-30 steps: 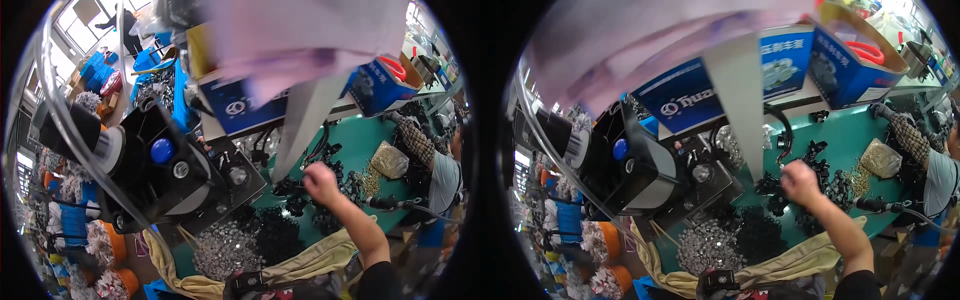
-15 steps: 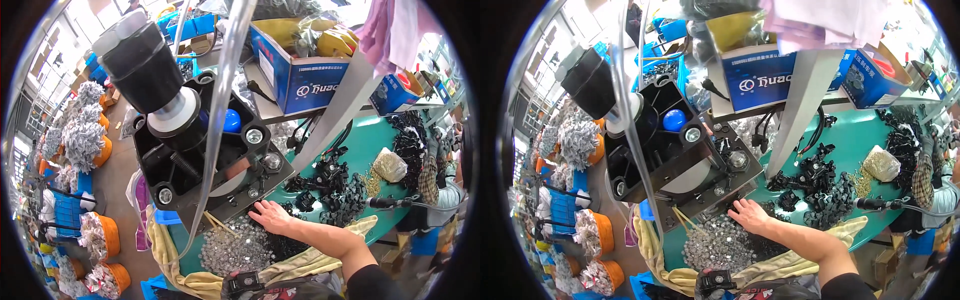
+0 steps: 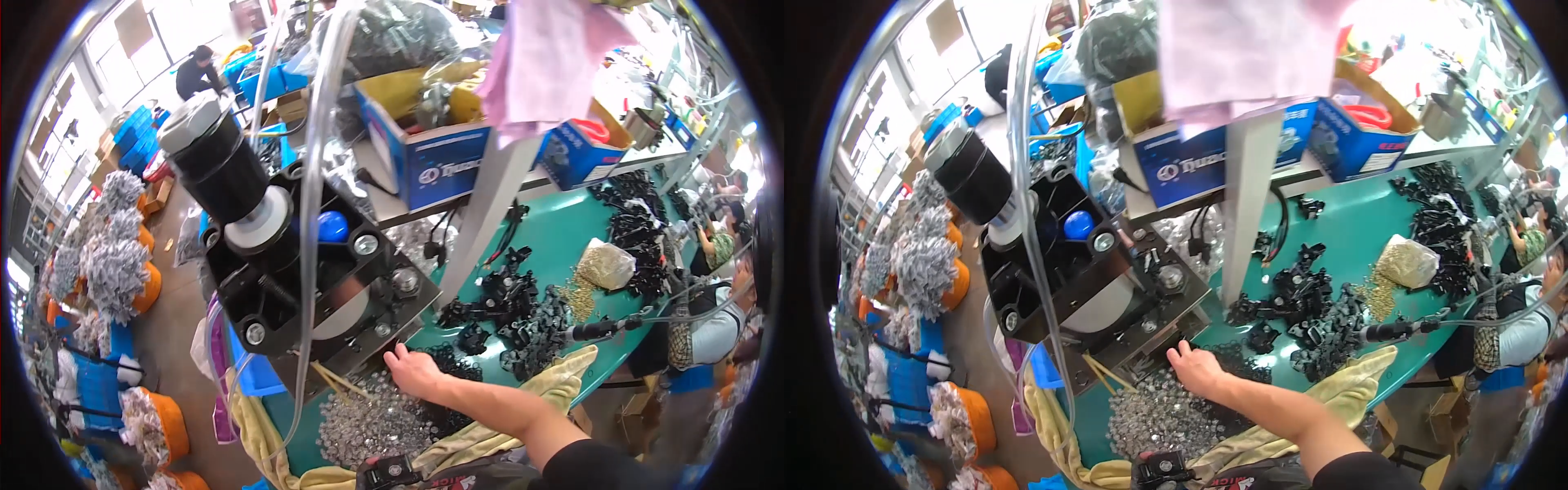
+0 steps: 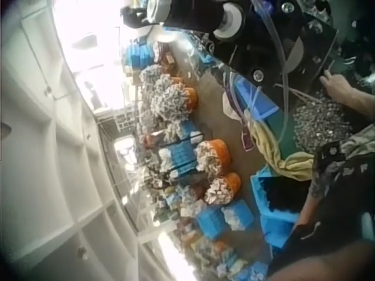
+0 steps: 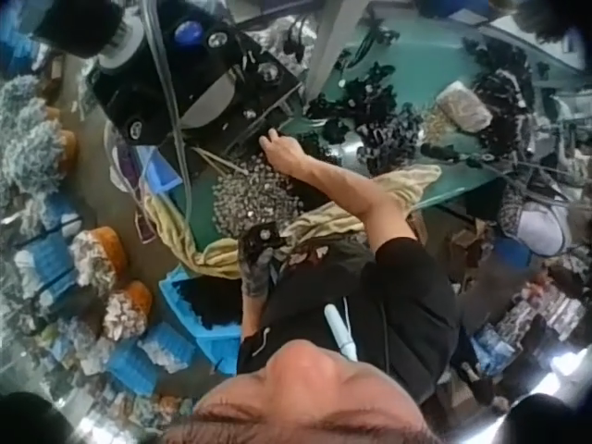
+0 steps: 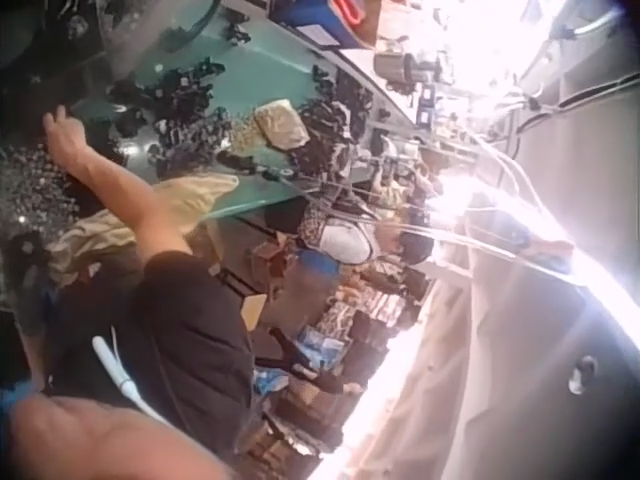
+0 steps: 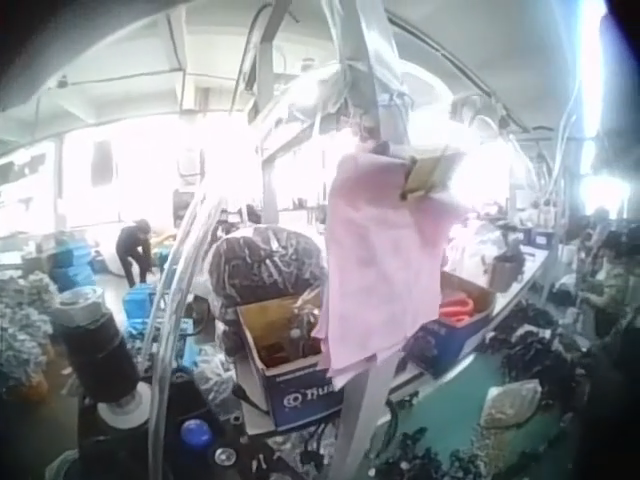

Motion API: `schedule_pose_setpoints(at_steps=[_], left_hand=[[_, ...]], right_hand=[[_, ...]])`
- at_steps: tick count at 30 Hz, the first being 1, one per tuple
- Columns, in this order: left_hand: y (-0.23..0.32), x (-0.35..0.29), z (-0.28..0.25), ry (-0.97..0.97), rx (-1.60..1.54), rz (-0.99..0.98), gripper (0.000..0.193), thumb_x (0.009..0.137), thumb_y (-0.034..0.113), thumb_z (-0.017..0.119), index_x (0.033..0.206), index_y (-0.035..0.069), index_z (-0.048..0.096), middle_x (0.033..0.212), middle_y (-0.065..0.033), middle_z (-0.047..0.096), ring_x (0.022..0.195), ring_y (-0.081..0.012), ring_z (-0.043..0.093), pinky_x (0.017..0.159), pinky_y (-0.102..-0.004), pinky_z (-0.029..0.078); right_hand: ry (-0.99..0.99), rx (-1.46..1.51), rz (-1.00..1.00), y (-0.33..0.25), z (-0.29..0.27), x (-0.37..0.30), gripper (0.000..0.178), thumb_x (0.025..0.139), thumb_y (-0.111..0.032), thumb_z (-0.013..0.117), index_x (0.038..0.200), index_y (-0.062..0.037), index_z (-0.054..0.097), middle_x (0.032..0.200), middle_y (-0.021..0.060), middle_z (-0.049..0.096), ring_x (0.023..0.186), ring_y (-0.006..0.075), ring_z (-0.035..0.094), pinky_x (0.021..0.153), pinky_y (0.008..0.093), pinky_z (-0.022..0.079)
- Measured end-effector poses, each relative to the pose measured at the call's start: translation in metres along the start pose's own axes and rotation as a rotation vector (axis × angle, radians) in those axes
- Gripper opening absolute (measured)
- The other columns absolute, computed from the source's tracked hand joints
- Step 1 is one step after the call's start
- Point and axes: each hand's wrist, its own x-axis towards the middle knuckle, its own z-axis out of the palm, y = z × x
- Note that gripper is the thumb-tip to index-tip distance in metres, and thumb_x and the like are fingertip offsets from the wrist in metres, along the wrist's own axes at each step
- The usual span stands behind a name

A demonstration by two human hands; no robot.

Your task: The recorder is using a specialized machine to assemble small metal and plastic components on a factory floor.

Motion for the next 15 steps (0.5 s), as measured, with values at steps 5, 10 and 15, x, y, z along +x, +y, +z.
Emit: schedule_pose_setpoints(at_steps=[5,10,15], left_hand=[[-0.003,0.003,-0.001,-0.058,-0.070,0.011,0.048,0.088,0.009,0.065,0.132,0.002,0.047,0.121,-0.0130,0.059,0.103,-0.0246,0.061,0.088,-0.0380,0.051],[-0.027,0.005,-0.026,-0.121,-0.032,0.126,0.045,0.091,0.015,0.063,0.132,0.004,0.048,0.125,-0.0102,0.056,0.110,-0.0226,0.057,0.092,-0.0371,0.048],[-0.021,-0.008,-0.032,-0.131,0.033,-0.087,0.043,0.099,0.014,0.048,0.141,0.010,0.040,0.141,-0.0118,0.045,0.124,-0.0221,0.049,0.105,-0.0392,0.040]], right_hand=[[0.069,0.080,0.119,-0.007,0.012,-0.002,0.033,0.075,-0.008,0.061,0.106,-0.0052,0.050,0.099,0.0181,0.052,0.076,0.0326,0.063,0.064,0.0439,0.053],[0.119,0.102,0.154,-0.010,0.014,-0.005,0.038,0.072,-0.007,0.065,0.106,-0.0048,0.050,0.101,0.0166,0.051,0.080,0.0339,0.062,0.067,0.0437,0.053],[0.220,0.111,0.077,0.003,0.004,-0.010,0.026,0.074,-0.006,0.060,0.098,-0.0048,0.050,0.093,0.0157,0.052,0.076,0.0341,0.062,0.062,0.0444,0.051]])
